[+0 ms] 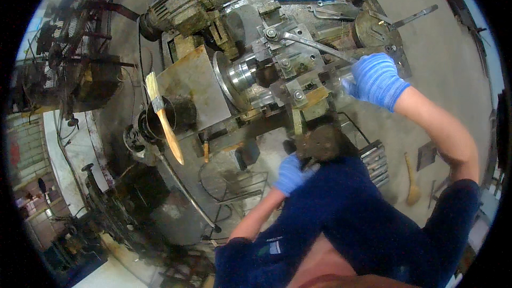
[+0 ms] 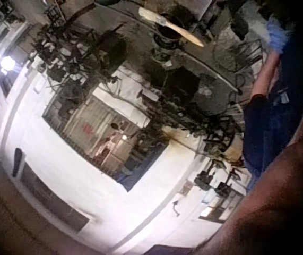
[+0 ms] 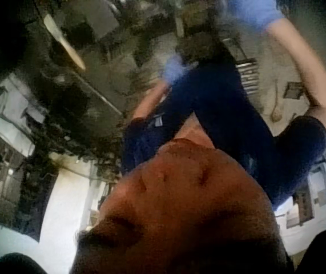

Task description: The person uses a wrench to tighten bolts on a metal fixture attached to a lathe. They then use a brush to apply a substance to the fixture and continue adjusting the components with their hands and the wrench.

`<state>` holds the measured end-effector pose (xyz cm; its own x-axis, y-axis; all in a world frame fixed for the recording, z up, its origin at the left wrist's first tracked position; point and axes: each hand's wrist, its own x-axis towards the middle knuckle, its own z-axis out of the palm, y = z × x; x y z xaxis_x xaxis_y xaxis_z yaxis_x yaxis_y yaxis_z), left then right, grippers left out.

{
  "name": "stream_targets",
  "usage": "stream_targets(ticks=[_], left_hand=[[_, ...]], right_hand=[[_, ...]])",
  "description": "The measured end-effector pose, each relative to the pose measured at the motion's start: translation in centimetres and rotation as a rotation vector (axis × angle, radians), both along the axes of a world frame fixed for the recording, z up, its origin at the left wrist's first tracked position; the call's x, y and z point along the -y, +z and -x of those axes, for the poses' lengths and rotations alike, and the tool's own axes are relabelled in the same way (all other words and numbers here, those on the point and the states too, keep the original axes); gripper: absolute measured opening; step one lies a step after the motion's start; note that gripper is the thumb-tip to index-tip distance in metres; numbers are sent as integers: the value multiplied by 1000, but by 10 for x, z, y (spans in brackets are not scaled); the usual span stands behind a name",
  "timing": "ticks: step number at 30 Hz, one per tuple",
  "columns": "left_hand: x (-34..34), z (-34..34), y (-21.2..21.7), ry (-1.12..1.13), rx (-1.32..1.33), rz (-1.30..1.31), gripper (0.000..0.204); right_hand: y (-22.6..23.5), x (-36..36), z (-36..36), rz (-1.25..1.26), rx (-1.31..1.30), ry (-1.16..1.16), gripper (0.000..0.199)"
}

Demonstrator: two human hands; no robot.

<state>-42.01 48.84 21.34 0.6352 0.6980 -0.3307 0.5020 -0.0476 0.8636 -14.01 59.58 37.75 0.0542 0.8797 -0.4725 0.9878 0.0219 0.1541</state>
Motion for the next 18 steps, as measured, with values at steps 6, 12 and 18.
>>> stream_targets(ticks=[6, 12, 18], left_hand=[[7, 0, -6, 21, -24, 11, 45], [21, 4, -22, 93, 19, 10, 39], [9, 3, -7, -31, 14, -260, 29]], right_hand=[[-26, 18, -13, -210, -6, 6, 52], [-30, 16, -21, -238, -52, 97, 59], [-38, -38, -76, -258, 53, 289, 55]])
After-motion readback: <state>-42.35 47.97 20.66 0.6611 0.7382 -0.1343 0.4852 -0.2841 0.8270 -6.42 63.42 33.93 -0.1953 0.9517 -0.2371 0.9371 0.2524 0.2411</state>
